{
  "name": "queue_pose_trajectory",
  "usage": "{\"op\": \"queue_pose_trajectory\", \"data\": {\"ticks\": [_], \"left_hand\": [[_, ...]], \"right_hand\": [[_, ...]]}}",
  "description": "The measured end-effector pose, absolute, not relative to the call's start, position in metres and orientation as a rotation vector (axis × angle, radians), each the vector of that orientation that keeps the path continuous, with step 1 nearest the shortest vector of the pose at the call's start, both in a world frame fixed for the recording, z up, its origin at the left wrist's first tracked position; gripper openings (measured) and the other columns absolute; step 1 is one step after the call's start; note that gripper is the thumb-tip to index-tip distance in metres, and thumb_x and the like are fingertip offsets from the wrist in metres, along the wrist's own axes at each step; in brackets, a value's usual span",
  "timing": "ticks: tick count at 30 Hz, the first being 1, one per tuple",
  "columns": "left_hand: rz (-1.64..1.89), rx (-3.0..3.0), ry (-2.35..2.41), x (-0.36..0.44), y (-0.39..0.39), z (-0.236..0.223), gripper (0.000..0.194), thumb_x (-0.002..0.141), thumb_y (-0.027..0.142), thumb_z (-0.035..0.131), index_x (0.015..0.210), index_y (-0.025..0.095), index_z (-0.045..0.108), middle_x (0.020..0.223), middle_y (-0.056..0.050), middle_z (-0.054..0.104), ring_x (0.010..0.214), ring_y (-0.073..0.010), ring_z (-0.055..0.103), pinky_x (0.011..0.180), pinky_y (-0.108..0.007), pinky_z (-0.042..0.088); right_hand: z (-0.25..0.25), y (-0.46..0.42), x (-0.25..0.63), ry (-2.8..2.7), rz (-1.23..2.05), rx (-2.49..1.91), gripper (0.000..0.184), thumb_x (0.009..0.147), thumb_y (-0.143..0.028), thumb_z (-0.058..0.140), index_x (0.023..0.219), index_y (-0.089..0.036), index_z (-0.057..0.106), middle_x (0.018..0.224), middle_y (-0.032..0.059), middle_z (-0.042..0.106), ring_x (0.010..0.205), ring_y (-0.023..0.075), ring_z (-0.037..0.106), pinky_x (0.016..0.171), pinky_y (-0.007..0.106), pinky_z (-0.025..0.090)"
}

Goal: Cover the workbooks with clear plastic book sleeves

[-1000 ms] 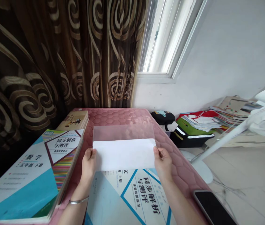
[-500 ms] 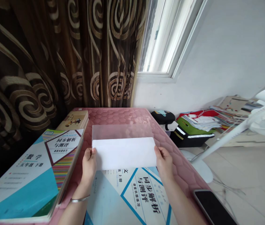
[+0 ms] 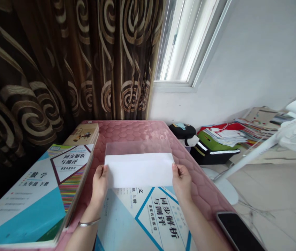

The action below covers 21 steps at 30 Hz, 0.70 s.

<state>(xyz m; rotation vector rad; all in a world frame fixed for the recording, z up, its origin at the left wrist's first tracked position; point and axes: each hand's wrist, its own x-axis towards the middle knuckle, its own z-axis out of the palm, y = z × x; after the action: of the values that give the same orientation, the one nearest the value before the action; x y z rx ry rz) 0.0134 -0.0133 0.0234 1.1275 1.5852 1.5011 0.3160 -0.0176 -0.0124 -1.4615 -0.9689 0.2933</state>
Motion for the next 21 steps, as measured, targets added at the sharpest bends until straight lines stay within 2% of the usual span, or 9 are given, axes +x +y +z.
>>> {"op": "queue_pose_trajectory", "data": {"ticks": [5,9,17,21], "left_hand": [[1.552,1.122,1.593,0.0152,-0.0142,0.0248,0.036,0.072,0.056,0.06,0.066,0.021,0.052,0.059,0.003,0.048,0.057,-0.012,0.041,0.052,-0.023,0.032],[1.588,1.093,1.568,0.0174,-0.0164,0.0263,0.039,0.072,0.057,0.062,0.063,0.022,0.049,0.057,0.004,0.045,0.055,-0.0112,0.038,0.049,-0.023,0.03],[1.516,1.12,1.556,0.0141,-0.015,0.0237,0.047,0.073,0.067,0.058,0.069,0.021,0.051,0.06,0.004,0.047,0.056,-0.0115,0.04,0.051,-0.023,0.032],[1.504,1.129,1.555,0.0123,-0.0141,0.0225,0.046,0.073,0.066,0.058,0.072,0.02,0.052,0.062,0.004,0.05,0.058,-0.012,0.042,0.052,-0.023,0.033]], "right_hand": [[-0.0114,-0.0188,0.3176,-0.936,0.328,-1.448,0.048,0.077,-0.067,0.057,0.07,-0.019,0.059,0.067,0.0014,0.059,0.067,0.0181,0.051,0.062,0.03,0.041],[-0.011,-0.018,0.3169,-0.961,0.347,-1.435,0.05,0.075,-0.069,0.058,0.066,-0.02,0.057,0.063,0.0001,0.056,0.064,0.0171,0.049,0.06,0.029,0.041],[-0.0103,-0.0174,0.3112,-0.969,0.342,-1.448,0.05,0.078,-0.069,0.055,0.07,-0.02,0.056,0.068,0.0021,0.058,0.064,0.0175,0.049,0.061,0.03,0.041],[-0.0089,-0.0195,0.311,-0.957,0.33,-1.444,0.048,0.079,-0.068,0.055,0.071,-0.02,0.056,0.07,0.0021,0.058,0.067,0.0178,0.05,0.062,0.03,0.041]]}}
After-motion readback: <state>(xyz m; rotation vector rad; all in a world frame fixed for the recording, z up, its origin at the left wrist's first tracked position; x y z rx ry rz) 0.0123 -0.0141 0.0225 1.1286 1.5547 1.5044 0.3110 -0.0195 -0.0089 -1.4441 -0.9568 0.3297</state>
